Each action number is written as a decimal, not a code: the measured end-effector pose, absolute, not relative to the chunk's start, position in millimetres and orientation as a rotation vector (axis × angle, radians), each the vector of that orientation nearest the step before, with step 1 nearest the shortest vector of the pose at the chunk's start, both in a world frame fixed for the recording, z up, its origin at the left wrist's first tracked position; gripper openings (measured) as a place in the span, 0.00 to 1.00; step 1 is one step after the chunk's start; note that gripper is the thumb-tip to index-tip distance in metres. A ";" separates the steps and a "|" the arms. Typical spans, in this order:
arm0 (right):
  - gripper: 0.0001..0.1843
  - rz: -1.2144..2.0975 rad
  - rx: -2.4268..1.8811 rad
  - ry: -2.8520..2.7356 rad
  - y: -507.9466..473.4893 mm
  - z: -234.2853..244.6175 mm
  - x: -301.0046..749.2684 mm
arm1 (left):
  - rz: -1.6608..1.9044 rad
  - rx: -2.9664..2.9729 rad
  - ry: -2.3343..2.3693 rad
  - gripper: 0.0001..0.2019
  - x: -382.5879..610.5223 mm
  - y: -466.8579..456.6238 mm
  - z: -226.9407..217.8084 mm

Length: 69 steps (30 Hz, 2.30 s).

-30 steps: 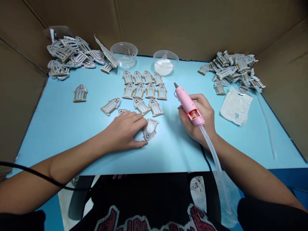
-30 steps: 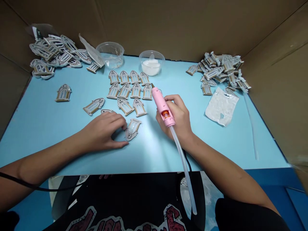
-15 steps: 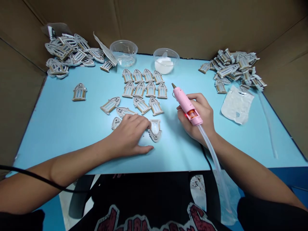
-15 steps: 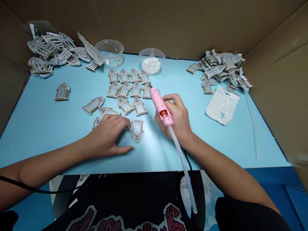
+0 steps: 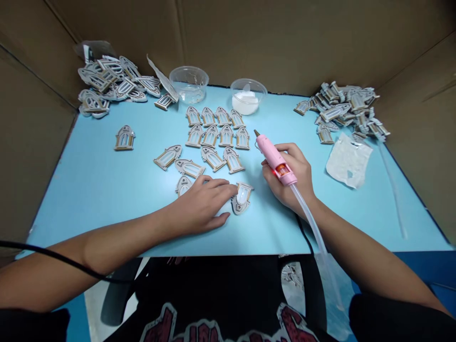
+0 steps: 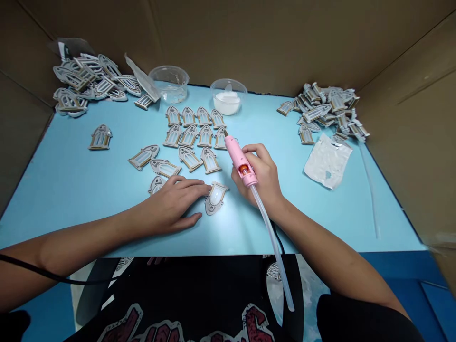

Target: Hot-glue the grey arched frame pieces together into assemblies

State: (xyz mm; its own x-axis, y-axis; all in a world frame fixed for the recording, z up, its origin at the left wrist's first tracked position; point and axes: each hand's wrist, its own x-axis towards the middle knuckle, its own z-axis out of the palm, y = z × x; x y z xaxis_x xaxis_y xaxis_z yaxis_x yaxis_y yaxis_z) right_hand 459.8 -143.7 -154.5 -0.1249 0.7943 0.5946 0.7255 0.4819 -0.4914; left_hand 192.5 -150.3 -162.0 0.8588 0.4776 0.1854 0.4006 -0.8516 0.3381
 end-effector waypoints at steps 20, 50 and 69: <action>0.03 0.088 -1.253 -1.864 -142.0 -156.3 460.9 | 0.204 2.790 0.280 0.45 198.8 -168.7 -159.8; 0.04 0.109 -1.242 -1.838 -143.5 -154.8 460.0 | 0.317 2.475 0.754 0.34 164.2 -114.6 -150.6; 0.06 0.310 -1.004 -2.120 -152.5 -141.7 458.2 | 0.657 2.496 1.004 0.48 167.9 -115.9 -150.0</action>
